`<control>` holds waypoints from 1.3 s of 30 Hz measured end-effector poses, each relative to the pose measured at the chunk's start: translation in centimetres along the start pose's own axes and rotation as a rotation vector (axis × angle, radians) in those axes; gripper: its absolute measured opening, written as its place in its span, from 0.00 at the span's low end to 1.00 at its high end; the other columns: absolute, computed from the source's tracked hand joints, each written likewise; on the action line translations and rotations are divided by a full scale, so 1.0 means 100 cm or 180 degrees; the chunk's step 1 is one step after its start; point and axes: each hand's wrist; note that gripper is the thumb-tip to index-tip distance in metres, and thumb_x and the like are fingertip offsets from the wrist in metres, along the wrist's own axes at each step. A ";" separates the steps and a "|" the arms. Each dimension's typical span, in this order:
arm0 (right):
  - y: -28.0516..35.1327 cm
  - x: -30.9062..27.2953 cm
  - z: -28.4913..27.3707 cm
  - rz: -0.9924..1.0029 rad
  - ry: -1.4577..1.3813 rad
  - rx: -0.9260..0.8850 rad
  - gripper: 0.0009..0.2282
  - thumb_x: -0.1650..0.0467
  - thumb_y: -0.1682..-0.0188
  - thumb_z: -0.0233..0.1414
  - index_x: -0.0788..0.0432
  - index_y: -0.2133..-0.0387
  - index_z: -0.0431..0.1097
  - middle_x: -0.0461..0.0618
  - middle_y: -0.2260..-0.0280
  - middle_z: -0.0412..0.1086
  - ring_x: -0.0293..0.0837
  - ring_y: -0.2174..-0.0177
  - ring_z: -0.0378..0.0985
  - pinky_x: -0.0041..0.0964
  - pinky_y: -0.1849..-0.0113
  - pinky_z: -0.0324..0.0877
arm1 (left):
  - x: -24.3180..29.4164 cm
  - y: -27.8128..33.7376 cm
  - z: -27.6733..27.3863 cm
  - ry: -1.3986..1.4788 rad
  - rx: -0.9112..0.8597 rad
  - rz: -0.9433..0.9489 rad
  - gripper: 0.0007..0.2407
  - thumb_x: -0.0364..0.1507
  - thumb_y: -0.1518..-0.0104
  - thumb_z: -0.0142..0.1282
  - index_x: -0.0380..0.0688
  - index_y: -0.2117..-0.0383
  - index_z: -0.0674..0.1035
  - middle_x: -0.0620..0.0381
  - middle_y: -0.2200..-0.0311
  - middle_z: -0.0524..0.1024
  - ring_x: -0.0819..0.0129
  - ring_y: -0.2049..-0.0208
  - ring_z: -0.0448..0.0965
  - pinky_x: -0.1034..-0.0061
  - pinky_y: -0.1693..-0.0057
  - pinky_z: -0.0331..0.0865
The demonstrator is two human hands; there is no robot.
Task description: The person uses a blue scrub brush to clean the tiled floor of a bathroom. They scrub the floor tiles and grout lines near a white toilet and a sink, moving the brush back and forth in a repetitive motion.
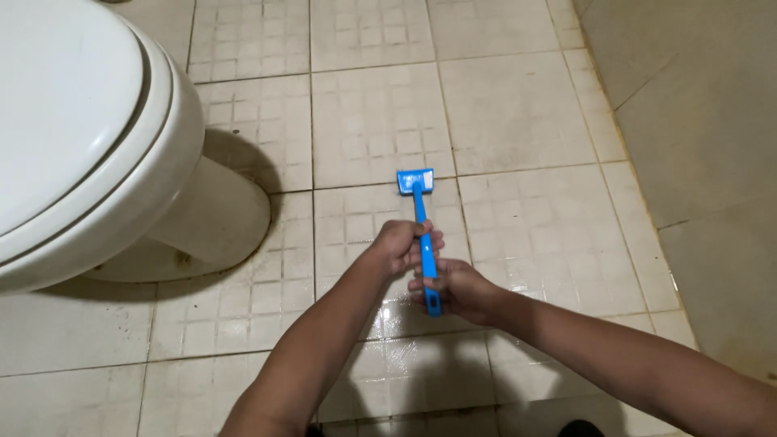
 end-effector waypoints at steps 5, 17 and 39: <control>0.018 0.064 -0.016 0.0306 0.0089 -0.0048 0.15 0.77 0.49 0.47 0.60 0.48 0.64 0.54 0.63 0.74 0.47 0.64 0.80 0.43 0.62 0.78 | -0.059 0.021 -0.007 0.0015 0.0006 -0.0361 0.08 0.24 0.37 0.45 0.33 0.56 0.74 0.41 0.56 0.79 0.53 0.56 0.82 0.57 0.50 0.80; 0.002 0.010 -0.007 0.0010 0.0093 -0.0160 0.12 0.74 0.47 0.48 0.55 0.51 0.66 0.50 0.58 0.75 0.43 0.63 0.79 0.41 0.60 0.79 | -0.015 0.002 0.003 0.0014 0.0170 0.0020 0.09 0.26 0.36 0.46 0.31 0.57 0.75 0.41 0.56 0.80 0.55 0.58 0.84 0.63 0.54 0.81; -0.017 0.005 0.028 0.0046 0.0258 -0.0455 0.12 0.72 0.45 0.46 0.57 0.49 0.63 0.54 0.56 0.73 0.45 0.60 0.79 0.44 0.57 0.78 | 0.001 0.012 -0.040 0.0129 0.0289 0.0137 0.11 0.26 0.35 0.46 0.28 0.54 0.74 0.42 0.56 0.80 0.54 0.55 0.84 0.64 0.55 0.82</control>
Point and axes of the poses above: each hand's wrist, its own y-axis away from the middle knuckle, its own z-axis out of the palm, x = y × z
